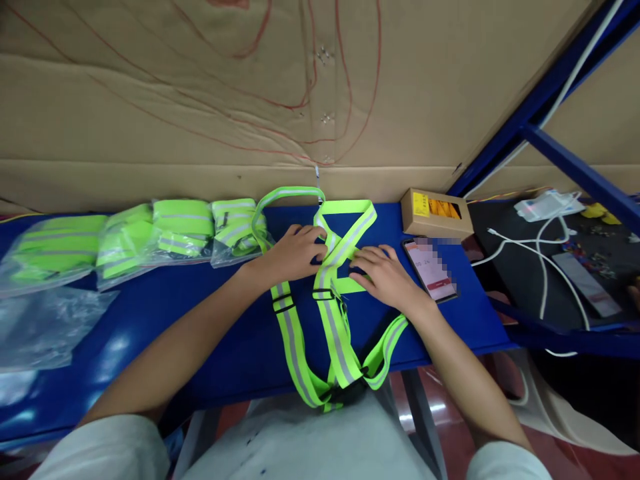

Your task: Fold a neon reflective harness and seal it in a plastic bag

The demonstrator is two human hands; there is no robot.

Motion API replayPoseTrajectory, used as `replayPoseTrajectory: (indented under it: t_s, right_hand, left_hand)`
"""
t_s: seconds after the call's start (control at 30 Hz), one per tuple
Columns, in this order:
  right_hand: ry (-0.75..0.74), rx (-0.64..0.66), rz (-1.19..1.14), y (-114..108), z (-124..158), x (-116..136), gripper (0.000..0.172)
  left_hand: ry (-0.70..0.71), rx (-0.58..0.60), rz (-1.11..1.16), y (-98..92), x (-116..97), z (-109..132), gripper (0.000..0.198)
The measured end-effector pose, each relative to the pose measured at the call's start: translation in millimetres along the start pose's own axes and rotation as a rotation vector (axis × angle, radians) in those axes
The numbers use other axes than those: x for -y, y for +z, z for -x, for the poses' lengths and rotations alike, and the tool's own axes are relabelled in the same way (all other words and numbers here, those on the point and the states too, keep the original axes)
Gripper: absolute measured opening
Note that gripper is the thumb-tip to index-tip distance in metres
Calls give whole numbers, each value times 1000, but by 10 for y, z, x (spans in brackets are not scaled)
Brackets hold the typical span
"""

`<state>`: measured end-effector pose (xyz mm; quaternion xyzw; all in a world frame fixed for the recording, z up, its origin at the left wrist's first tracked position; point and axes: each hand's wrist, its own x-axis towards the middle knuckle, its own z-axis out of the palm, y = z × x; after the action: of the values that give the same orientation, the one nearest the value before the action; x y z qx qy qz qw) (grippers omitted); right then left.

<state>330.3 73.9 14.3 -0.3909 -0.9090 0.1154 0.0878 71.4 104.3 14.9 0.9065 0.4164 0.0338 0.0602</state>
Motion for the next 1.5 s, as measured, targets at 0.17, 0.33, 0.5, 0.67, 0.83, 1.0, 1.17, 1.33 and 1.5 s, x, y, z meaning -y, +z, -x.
replayPoseTrajectory:
  t_s: [0.17,0.33,0.5,0.67,0.83,1.0,1.17,1.33,1.5]
  right_hand:
    - [9,7,72,-19,-29,-137,32]
    - [30,53,70,-45,-117,-162,34]
    - [-106,-51,22,-25,-218,116,46]
    - [-296,71,18,104,-368,427,58]
    - [-250,76,-66,66,-244,336,55]
    - [-215,-108,-80,-214,410,440,50]
    - [-189,-211,-84,73,1162,724,45]
    - [-99,-55,7,567,1290,915,64]
    - [-28,-27,-36,604,972,898,62]
  left_hand:
    - [-152,92,28,-9,41,105,18]
    - [-226,76,-12,-30,53,136,21]
    - [-306,8,-57,7,37,191,29]
    - [-290,15,-27,104,5,258,36]
    - [-257,-27,45,151,17,426,42]
    - [-161,-236,6,61,-239,951,44]
    - [45,-271,8,63,-780,1636,44]
    - [75,-165,-32,446,-1141,1763,70]
    - [56,-148,-14,613,-1168,1513,71]
